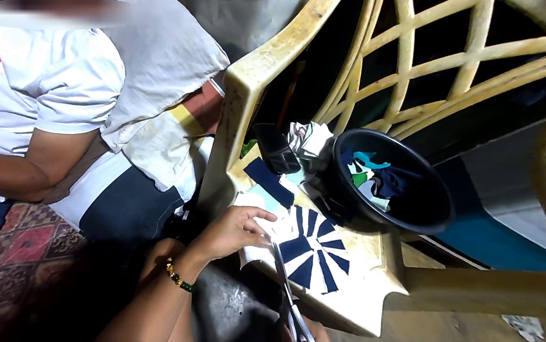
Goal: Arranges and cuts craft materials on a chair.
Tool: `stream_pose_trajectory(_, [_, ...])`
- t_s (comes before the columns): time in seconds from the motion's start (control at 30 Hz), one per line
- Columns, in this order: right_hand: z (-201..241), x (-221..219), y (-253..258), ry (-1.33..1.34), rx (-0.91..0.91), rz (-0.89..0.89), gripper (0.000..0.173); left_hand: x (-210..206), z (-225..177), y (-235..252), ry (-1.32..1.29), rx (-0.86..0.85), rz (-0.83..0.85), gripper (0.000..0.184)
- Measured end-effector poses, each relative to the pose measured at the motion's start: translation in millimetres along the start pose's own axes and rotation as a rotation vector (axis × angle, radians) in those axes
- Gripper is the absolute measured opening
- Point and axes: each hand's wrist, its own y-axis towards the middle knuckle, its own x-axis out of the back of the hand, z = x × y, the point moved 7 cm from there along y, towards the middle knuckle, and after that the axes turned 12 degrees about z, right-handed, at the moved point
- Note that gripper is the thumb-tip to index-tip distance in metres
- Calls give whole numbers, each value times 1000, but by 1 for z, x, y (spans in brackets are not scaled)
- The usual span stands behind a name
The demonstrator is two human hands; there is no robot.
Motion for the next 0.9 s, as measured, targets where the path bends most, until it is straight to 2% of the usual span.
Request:
stream_pose_trajectory(0.13, [3,2,6,-29,-16,8,70,0,0,1,-3,19,12,40])
stream_pose_trajectory(0.3, [5,6,9,-81,-36,-6,71,4,0,1,11,-31,19,27])
stream_pose_trajectory(0.57, [5,9,10,-86,-49,-15,71,4,1,1,16,-44,49,29])
stream_pose_trajectory(0.73, [5,10,13,-63,-50,-25,62,5,1,2,46,-22,30,29])
stream_pose_trajectory(0.9, [6,11,15,-58,-68,-30,62,7,1,3,41,-7,21,29])
